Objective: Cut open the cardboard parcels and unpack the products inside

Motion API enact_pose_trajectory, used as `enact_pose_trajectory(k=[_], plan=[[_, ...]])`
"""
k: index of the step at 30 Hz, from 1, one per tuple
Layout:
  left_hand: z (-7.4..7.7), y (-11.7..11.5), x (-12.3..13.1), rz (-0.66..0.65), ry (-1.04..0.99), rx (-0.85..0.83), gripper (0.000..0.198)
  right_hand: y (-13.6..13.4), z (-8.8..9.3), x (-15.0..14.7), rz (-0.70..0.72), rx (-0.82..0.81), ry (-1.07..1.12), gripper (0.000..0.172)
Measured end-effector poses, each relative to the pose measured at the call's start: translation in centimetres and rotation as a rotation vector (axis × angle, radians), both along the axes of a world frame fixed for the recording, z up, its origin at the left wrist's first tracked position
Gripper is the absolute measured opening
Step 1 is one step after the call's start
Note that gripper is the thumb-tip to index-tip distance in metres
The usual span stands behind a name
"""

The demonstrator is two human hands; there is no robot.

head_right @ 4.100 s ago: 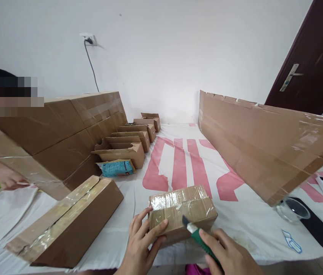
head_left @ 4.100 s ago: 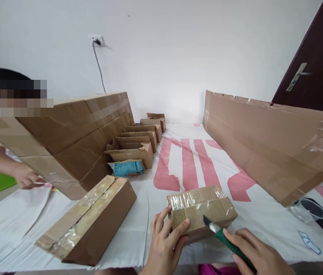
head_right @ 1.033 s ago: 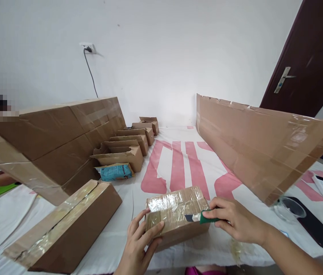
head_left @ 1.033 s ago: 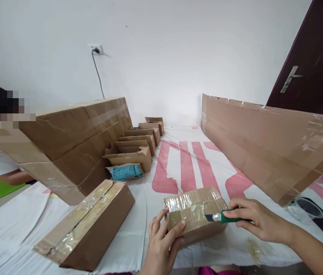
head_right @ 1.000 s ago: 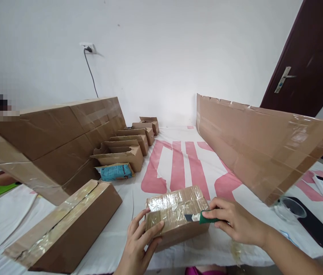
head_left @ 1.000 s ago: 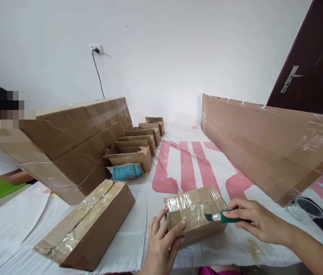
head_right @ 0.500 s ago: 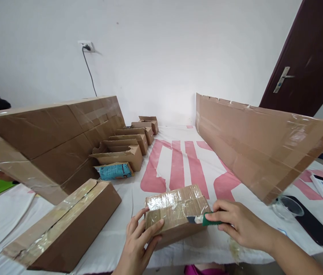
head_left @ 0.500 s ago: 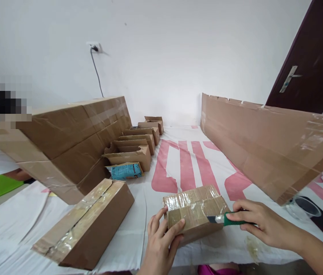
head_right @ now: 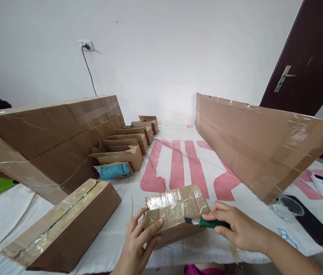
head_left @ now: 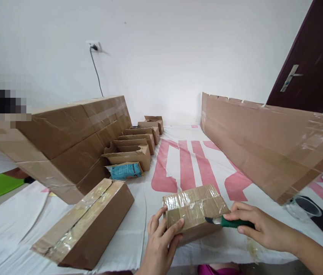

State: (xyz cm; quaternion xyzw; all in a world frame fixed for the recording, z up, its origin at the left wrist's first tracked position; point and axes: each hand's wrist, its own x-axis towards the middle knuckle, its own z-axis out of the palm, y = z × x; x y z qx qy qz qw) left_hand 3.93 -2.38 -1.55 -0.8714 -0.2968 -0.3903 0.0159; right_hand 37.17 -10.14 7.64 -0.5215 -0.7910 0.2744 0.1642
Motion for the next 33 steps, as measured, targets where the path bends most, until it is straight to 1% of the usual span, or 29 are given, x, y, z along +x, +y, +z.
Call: enact_pose_trajectory(k=[3, 5, 7, 10, 12, 14, 16, 18, 22, 24, 26, 29, 31, 33], plan=[[0.0, 0.1, 0.1, 0.014, 0.004, 0.009, 0.031, -0.5, -0.1, -0.7, -0.047, -0.027, 0.060, 0.032], [0.0, 0.1, 0.1, 0.025, 0.002, 0.016, 0.030, -0.9, -0.1, -1.1, -0.047, 0.006, 0.050, 0.032], [0.1, 0.2, 0.1, 0.034, 0.002, 0.019, 0.030, -1.1, -0.1, -1.3, -0.011, 0.100, -0.027, 0.031], [0.1, 0.3, -0.1, 0.028, 0.010, 0.024, 0.029, -1.2, 0.0, -1.3, 0.051, 0.316, -0.207, 0.032], [0.1, 0.4, -0.2, 0.017, 0.015, 0.030, 0.029, -0.8, 0.2, -1.1, 0.081, 0.409, -0.294, 0.034], [-0.1, 0.6, -0.4, 0.014, 0.012, 0.037, 0.028, -0.4, 0.1, -0.8, 0.102, 0.408, -0.293, 0.034], [-0.2, 0.8, -0.5, 0.022, 0.008, 0.035, 0.028, 0.0, -0.2, -0.6, 0.102, 0.340, -0.185, 0.033], [-0.3, 0.9, -0.6, 0.028, 0.014, 0.023, 0.029, 0.2, -0.9, -0.6, 0.057, 0.231, -0.027, 0.033], [-0.3, 1.0, -0.7, 0.023, 0.012, 0.015, 0.030, 0.0, -2.9, -1.2, -0.102, 0.005, 0.239, 0.035], [-0.4, 1.1, -0.7, 0.023, 0.004, 0.024, 0.029, -0.3, -3.8, -1.4, -0.156, -0.073, 0.347, 0.039], [-0.5, 1.1, -0.7, 0.029, 0.007, 0.031, 0.030, -0.5, -4.3, -1.3, -0.181, -0.111, 0.420, 0.043], [-0.6, 1.0, -0.8, 0.039, 0.022, 0.033, 0.032, -0.5, -4.8, -0.6, -0.231, -0.066, 0.450, 0.043], [-0.6, 0.9, -0.8, 0.042, 0.034, 0.028, 0.033, -0.3, -5.1, 0.3, -0.348, 0.042, 0.426, 0.042], [-0.7, 0.8, -0.8, 0.042, 0.037, 0.024, 0.033, 0.0, -6.0, 1.3, -0.512, 0.183, 0.297, 0.040]])
